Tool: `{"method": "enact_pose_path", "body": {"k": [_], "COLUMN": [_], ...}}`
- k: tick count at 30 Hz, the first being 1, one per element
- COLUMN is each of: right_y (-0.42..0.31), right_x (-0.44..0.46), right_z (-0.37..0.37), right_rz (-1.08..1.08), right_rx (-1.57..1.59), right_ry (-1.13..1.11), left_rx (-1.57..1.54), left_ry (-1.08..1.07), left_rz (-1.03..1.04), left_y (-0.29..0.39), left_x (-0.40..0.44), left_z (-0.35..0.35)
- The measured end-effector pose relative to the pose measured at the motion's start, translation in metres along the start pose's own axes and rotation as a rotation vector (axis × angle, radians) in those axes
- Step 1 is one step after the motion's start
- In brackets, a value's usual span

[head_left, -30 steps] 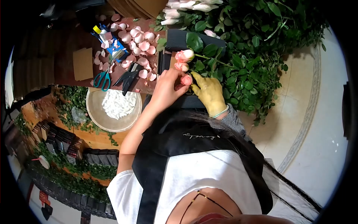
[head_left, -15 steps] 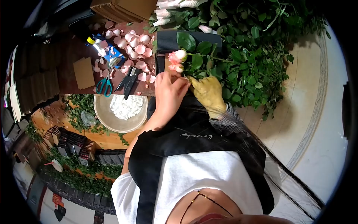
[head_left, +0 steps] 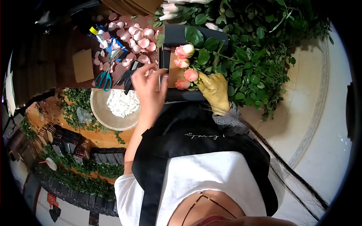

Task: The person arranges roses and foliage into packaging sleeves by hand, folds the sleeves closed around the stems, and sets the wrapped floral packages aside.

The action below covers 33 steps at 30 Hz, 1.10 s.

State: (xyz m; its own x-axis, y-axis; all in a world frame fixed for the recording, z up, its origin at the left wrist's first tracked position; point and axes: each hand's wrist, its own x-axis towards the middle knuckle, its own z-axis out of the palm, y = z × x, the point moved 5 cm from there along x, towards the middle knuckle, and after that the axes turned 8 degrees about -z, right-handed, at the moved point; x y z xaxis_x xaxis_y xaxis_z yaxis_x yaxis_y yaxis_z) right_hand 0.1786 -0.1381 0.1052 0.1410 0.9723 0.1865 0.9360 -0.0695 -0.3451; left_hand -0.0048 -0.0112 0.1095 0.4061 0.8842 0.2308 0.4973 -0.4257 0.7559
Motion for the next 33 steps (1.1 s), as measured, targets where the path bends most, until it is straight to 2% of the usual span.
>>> {"method": "enact_pose_path", "body": {"k": [4, 8, 11, 17, 19, 21, 23, 25, 27, 30, 33], "right_y": [-0.006, -0.005, -0.005, -0.004, -0.005, -0.006, -0.006, -0.006, -0.005, -0.008, -0.007], "right_x": [0.004, 0.003, 0.001, 0.000, 0.000, 0.001, 0.003, 0.003, 0.002, 0.007, 0.007], "right_z": [-0.006, -0.005, -0.006, -0.004, -0.003, -0.005, -0.005, -0.004, -0.005, -0.007, -0.007], "right_rz": [-0.019, -0.040, -0.027, -0.020, -0.019, -0.020, -0.031, -0.002, -0.005, -0.028, -0.046], "right_rx": [-0.049, -0.061, -0.022, -0.045, -0.050, -0.033, -0.019, -0.008, -0.004, -0.020, -0.060], "right_ry": [-0.005, 0.018, 0.014, 0.007, 0.006, -0.007, 0.001, -0.006, -0.016, 0.001, 0.023], "left_rx": [-0.112, -0.159, -0.245, -0.229, -0.238, -0.146, -0.044, -0.048, -0.103, -0.199, -0.239], "left_ry": [-0.162, -0.241, -0.188, -0.172, -0.113, 0.132, 0.333, 0.136, -0.120, -0.261, -0.279], "left_rz": [0.198, 0.078, 0.142, 0.242, -0.008, -0.250, -0.231, -0.112, 0.168, 0.203, 0.192], "left_y": [0.034, 0.034, 0.038, 0.034, 0.002, -0.028, -0.027, -0.016, 0.007, 0.027, 0.032], "left_x": [0.007, 0.010, 0.006, -0.015, -0.019, -0.014, -0.004, 0.002, 0.011, 0.019, 0.022], "left_z": [0.022, 0.037, 0.040, 0.024, 0.018, 0.006, -0.005, 0.001, 0.012, 0.025, 0.032]}}
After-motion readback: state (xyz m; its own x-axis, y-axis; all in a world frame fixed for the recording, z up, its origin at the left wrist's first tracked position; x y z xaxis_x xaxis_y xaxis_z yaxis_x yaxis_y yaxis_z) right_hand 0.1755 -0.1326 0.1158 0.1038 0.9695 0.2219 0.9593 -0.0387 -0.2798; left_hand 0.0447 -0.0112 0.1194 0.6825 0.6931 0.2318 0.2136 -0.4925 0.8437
